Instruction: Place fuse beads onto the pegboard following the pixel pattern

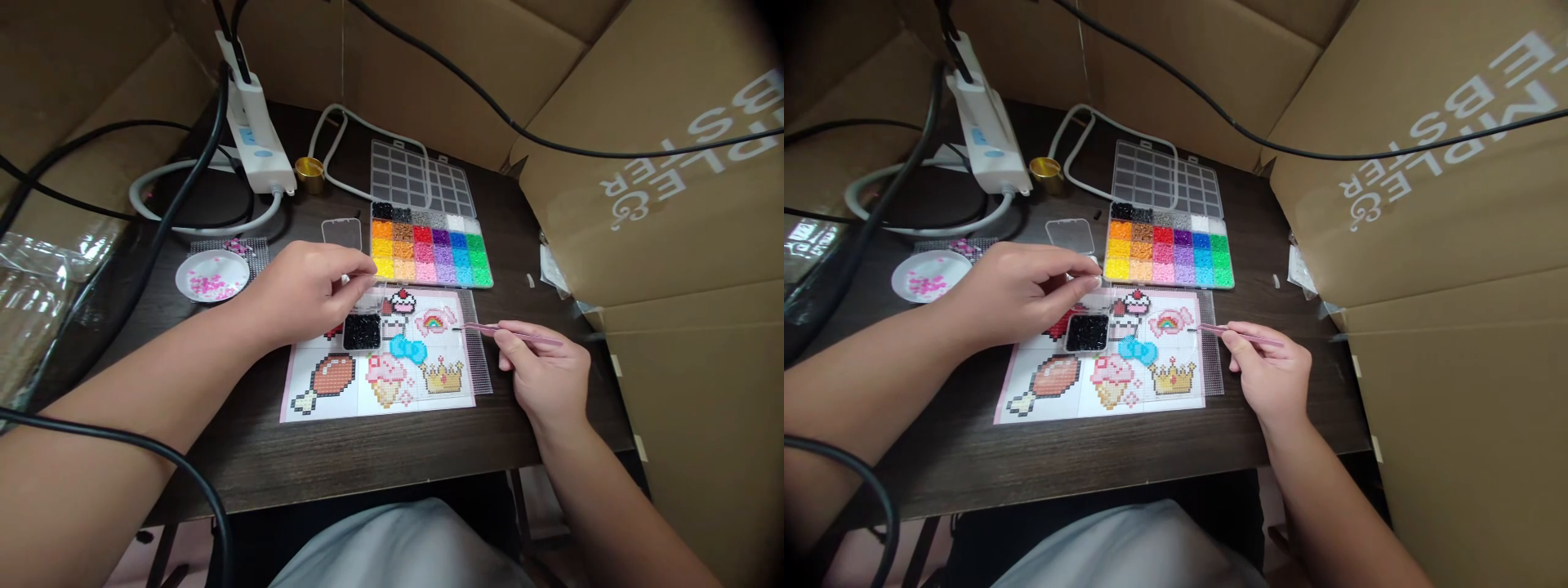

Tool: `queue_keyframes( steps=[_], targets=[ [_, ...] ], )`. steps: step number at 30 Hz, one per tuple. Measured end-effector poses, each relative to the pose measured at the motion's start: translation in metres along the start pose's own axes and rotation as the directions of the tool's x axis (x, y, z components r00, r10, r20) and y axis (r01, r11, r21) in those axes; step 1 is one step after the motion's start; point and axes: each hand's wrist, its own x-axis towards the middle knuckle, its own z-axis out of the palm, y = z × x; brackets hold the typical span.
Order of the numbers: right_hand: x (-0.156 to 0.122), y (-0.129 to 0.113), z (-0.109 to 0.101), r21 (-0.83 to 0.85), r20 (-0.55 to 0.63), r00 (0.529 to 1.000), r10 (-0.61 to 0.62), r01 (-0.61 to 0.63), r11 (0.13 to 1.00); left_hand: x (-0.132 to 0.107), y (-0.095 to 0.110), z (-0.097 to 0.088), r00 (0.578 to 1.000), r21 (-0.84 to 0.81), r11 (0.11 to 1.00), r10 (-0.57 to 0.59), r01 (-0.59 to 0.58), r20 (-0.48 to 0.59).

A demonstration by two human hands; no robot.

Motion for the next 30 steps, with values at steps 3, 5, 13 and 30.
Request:
queue_keyframes(
  steps=[3,5,13,30],
  targets=[
    [0.0005,0.0003,-0.0002,-0.001,0.002,1.000,-0.006,0.006,1.000,-0.0001,-0.0002,0.0001,1.000,-0.002,1.000,0.002,-0.002,-0.005],
    [0.0005,0.0013,-0.0005,-0.001,0.000,1.000,-0.007,0.007,1.000,-0.0001,-0.0005,0.0002,1.000,-0.005,1.000,0.006,-0.006,-0.004],
    [0.0002,0.0038,-0.0009,0.026,0.003,1.000,0.006,-0.006,1.000,0.0002,0.0004,0.0001,1.000,0.000,1.000,0.000,0.000,0.006],
    [-0.0001,0.0054,-0.0010,0.068,-0.017,1.000,-0.012,0.014,0.998,0.0005,0.0003,0.0001,1.000,0.034,0.999,-0.005,0.005,0.012]
  ],
)
